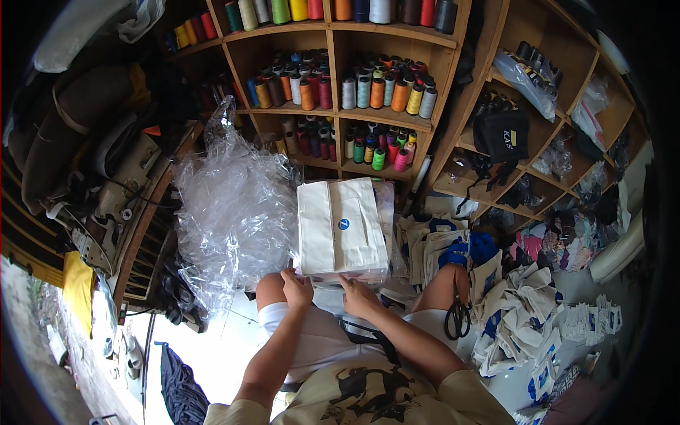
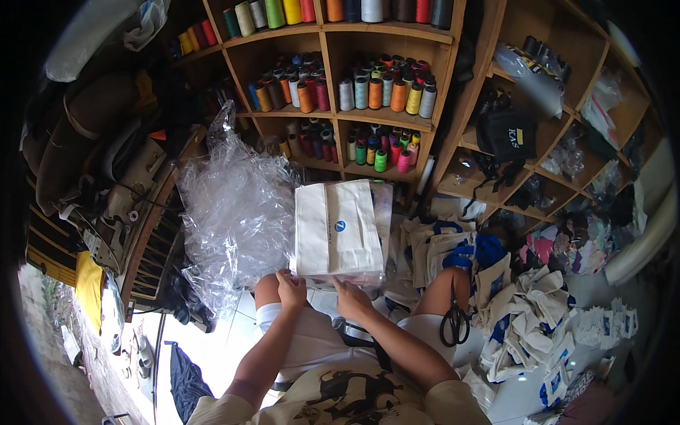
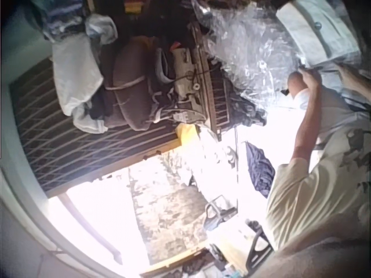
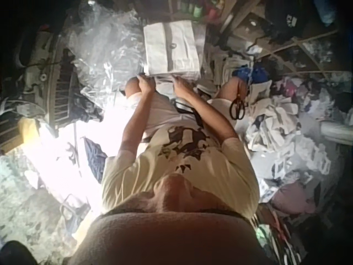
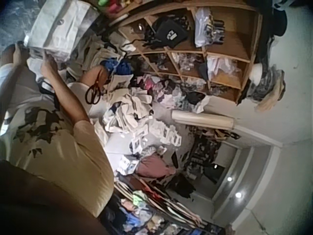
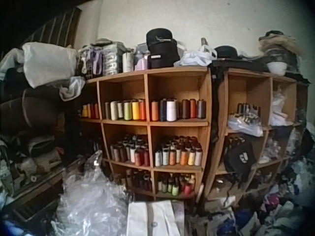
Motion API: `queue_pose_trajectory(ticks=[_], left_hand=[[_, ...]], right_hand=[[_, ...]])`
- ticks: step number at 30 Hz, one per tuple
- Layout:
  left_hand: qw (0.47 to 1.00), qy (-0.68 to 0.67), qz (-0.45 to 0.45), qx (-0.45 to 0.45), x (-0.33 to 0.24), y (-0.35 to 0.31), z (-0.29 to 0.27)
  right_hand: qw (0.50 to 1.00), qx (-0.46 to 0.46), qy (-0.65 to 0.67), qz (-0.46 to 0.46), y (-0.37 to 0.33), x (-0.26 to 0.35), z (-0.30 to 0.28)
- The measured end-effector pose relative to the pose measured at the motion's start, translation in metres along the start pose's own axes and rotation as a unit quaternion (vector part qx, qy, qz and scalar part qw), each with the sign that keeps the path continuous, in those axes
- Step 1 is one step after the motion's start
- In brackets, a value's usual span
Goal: Folding white textile tote bags with blue handles and placing them into clear plastic sleeves.
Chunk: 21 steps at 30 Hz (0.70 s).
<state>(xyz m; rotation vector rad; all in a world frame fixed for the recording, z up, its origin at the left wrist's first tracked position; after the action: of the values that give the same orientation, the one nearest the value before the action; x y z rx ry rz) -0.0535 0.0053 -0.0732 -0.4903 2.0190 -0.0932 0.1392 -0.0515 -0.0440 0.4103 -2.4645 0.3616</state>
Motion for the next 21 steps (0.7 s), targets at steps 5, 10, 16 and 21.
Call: queue_pose_trajectory(ticks=[5,10,16,21], left_hand=[[0.996,-0.084,-0.018,-0.038,0.032,0.015,-0.01],[0.975,-0.201,-0.097,0.017,0.03,0.01,-0.003],[0.943,-0.298,-0.15,0.025,0.021,-0.003,-0.003],[0.926,-0.347,-0.147,0.007,0.037,-0.006,-0.008]], right_hand=[[0.985,-0.167,-0.013,-0.051,0.02,0.036,-0.013],[0.976,-0.214,0.008,-0.043,0.027,0.03,-0.01],[0.884,-0.328,0.307,0.129,0.056,-0.025,0.035],[0.897,-0.352,0.241,0.115,0.048,0.011,0.003]])
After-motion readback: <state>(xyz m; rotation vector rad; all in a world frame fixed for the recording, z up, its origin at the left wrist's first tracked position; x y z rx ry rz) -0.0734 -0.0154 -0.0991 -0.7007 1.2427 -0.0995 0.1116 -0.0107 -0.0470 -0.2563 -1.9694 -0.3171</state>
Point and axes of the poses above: each hand's wrist, its own y-axis towards the middle knuckle, its own z-axis out of the palm, x = y × z, the point moved 6 cm from there along y, towards the middle knuckle, and after that the axes turned 10 degrees about -z, right-handed, at the moved point
